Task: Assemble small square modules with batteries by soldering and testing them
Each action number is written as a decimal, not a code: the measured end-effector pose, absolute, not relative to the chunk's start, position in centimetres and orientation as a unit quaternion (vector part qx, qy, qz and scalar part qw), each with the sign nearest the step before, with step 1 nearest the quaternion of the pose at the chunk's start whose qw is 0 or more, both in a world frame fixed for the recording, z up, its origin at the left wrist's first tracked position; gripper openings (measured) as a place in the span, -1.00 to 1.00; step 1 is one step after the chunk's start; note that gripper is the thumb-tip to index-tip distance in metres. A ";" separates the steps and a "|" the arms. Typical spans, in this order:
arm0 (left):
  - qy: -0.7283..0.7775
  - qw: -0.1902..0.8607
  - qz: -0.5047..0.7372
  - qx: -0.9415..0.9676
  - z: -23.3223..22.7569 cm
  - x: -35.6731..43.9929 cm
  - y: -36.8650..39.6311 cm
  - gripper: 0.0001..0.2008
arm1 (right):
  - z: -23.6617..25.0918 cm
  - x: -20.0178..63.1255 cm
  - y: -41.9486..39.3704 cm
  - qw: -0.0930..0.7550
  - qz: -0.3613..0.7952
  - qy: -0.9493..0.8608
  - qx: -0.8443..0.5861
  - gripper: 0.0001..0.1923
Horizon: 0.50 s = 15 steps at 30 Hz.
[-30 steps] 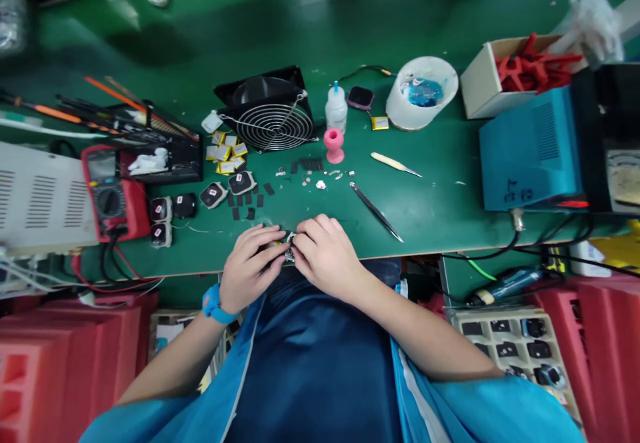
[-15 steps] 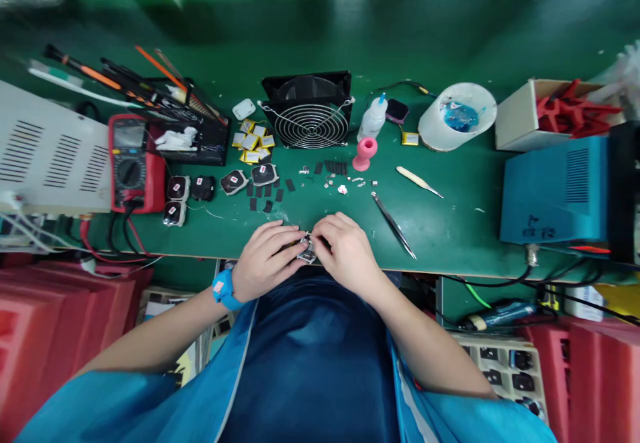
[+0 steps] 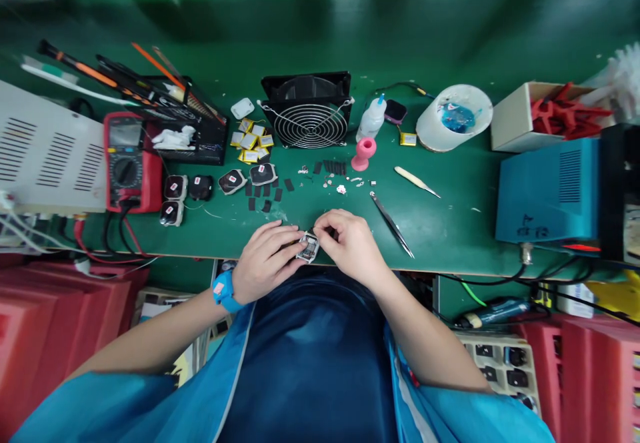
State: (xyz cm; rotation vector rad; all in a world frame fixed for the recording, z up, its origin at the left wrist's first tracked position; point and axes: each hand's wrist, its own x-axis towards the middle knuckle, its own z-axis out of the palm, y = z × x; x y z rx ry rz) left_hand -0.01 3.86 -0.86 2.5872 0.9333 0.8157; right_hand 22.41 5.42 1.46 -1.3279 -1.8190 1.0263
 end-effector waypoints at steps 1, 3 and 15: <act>0.325 0.143 0.281 0.891 -0.9 0.0 3.8 -0.75 | 1.4 22.5 5.5 0.331 0.396 -0.690 -0.508 -0.82; 0.334 0.159 0.277 0.887 -0.9 0.0 3.8 -0.73 | 1.3 22.6 5.6 0.338 0.395 -0.682 -0.514 -0.82; 0.436 0.263 0.310 0.803 0.9 0.2 4.6 -0.80 | 1.3 21.3 6.0 0.363 0.348 -0.694 -0.516 -0.85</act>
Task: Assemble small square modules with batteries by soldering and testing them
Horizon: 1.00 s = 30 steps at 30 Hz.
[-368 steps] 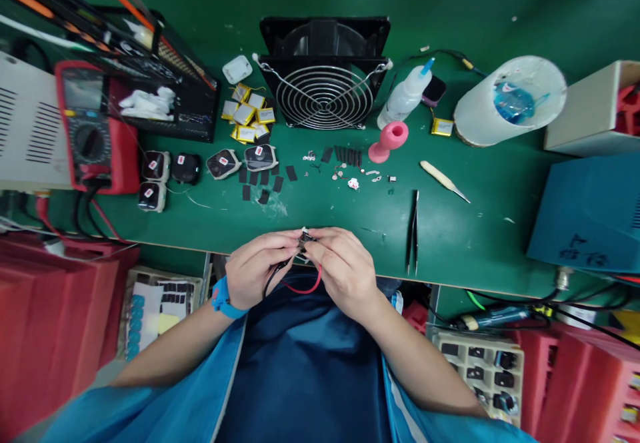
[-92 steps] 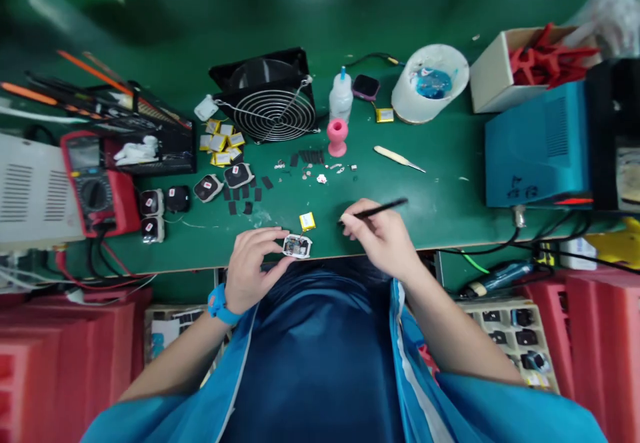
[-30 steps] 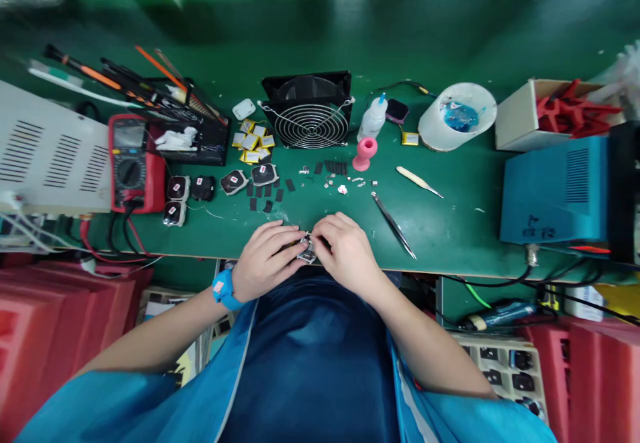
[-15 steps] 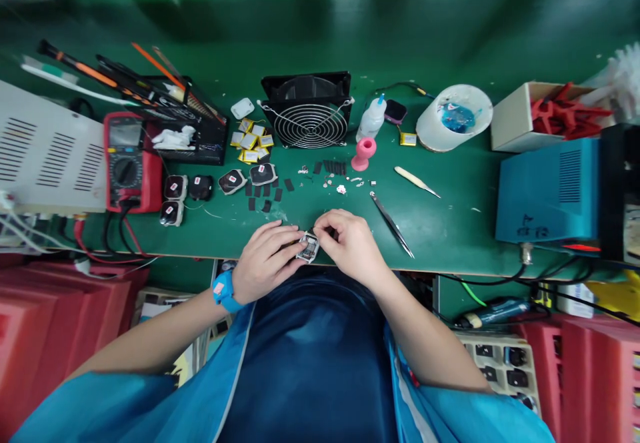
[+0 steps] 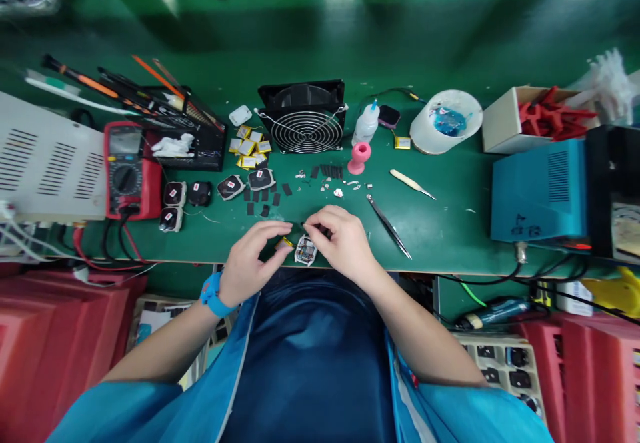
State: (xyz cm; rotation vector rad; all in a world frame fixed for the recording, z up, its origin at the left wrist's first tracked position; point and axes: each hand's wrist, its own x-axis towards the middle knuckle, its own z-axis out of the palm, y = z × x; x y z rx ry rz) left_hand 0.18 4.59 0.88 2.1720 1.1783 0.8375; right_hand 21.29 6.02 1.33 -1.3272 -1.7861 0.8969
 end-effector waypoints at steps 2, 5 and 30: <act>0.440 0.273 0.312 0.797 1.4 0.1 5.5 -0.79 | 1.4 21.1 6.1 0.371 0.365 -0.702 -0.487 -0.85; 0.414 0.278 0.316 0.808 2.0 0.2 6.8 -0.89 | 1.6 20.8 6.1 0.378 0.381 -0.704 -0.464 -0.86; 0.424 0.072 0.290 0.855 1.5 -0.3 10.2 -0.91 | 0.5 23.8 4.0 0.429 0.387 -0.662 -0.478 -0.89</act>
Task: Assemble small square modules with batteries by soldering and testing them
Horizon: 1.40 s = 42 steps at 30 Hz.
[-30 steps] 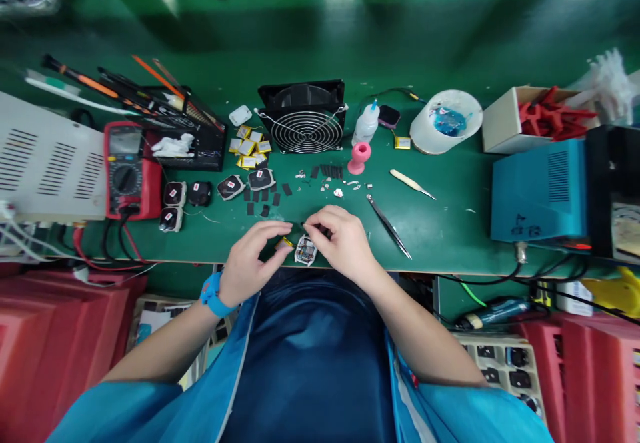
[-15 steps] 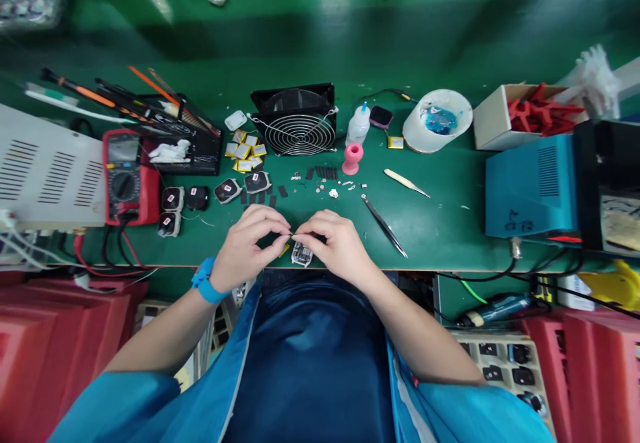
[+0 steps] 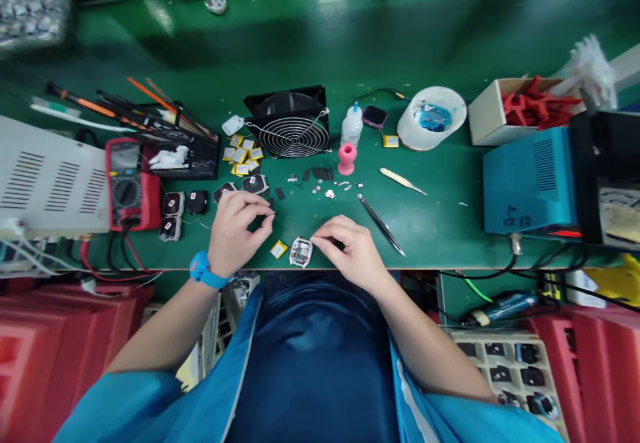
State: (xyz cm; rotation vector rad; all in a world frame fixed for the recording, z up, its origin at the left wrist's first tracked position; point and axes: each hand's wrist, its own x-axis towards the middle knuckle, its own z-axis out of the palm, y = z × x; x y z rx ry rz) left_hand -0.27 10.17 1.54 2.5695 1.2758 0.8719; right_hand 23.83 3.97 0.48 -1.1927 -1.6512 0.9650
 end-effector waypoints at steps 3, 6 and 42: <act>0.428 0.012 0.278 0.860 1.2 -0.3 10.4 -0.91 | 0.4 23.7 3.8 0.429 0.374 -0.671 -0.476 -0.88; 0.431 -0.024 0.266 0.862 1.0 -0.2 10.6 -0.92 | 0.3 23.7 3.8 0.429 0.363 -0.680 -0.471 -0.88; 0.421 0.019 0.155 0.894 1.4 -0.8 10.5 -0.88 | 0.4 23.5 3.7 0.417 0.350 -0.694 -0.471 -0.86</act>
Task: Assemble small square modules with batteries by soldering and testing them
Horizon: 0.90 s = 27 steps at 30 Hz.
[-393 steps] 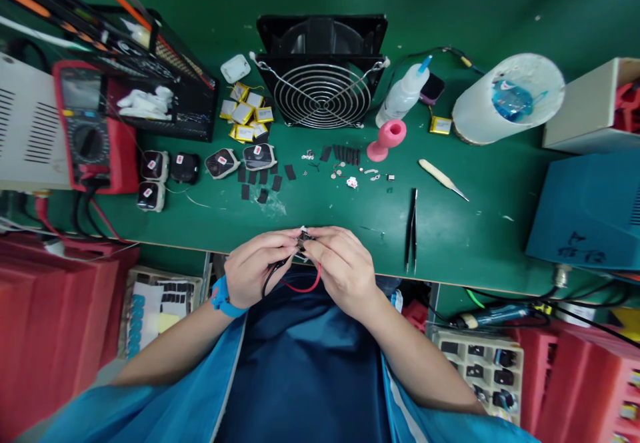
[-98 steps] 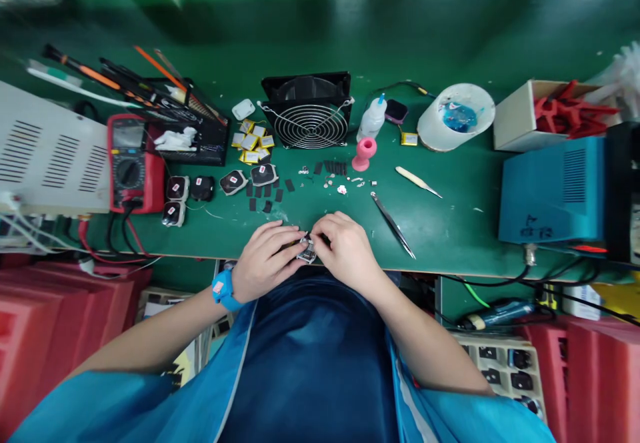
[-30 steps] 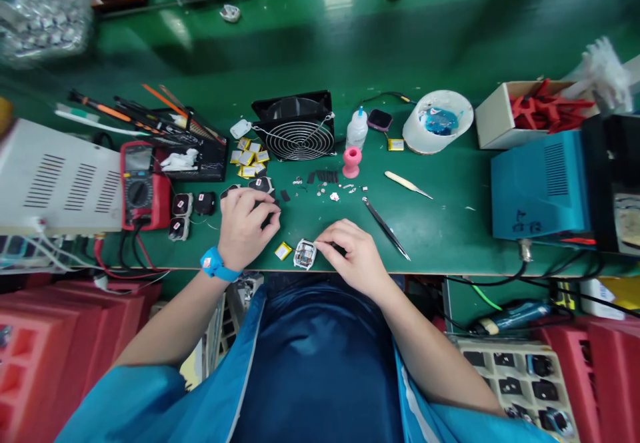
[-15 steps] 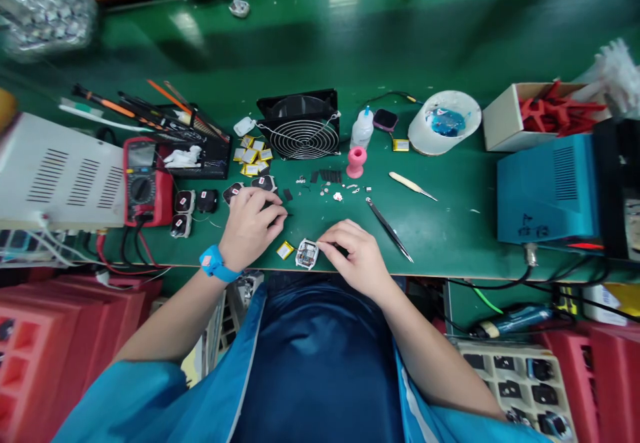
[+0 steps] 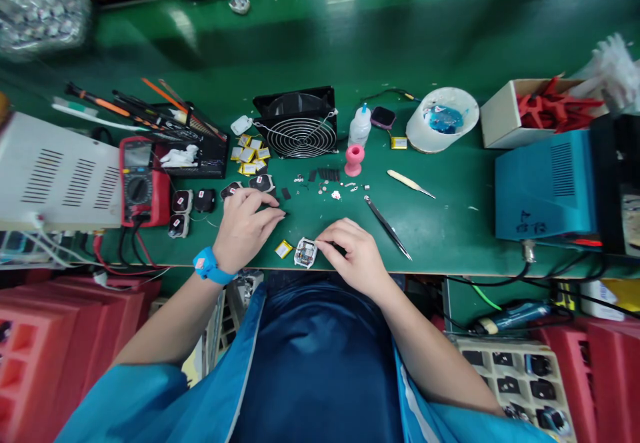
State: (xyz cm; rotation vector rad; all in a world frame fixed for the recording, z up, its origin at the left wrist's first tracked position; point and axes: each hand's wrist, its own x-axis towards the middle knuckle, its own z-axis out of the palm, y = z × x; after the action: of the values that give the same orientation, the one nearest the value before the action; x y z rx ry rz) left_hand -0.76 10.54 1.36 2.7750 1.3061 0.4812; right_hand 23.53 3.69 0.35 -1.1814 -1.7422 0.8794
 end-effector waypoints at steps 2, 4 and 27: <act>0.422 0.020 0.156 0.893 1.3 -0.7 10.5 -0.88 | 0.3 23.5 3.7 0.416 0.348 -0.696 -0.471 -0.86; 0.420 0.012 0.162 0.893 1.3 -0.8 10.5 -0.89 | 0.2 23.5 3.6 0.415 0.346 -0.698 -0.470 -0.87; 0.413 0.154 0.151 0.885 1.5 -0.4 5.1 -0.80 | -0.3 21.6 0.1 0.314 0.177 -0.788 -0.499 -0.83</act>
State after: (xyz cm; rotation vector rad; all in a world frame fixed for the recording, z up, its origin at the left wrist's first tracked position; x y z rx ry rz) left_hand -0.37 5.12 1.46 2.5358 1.1849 0.4341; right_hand 21.55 0.15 -0.29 -1.3166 -2.0767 0.4674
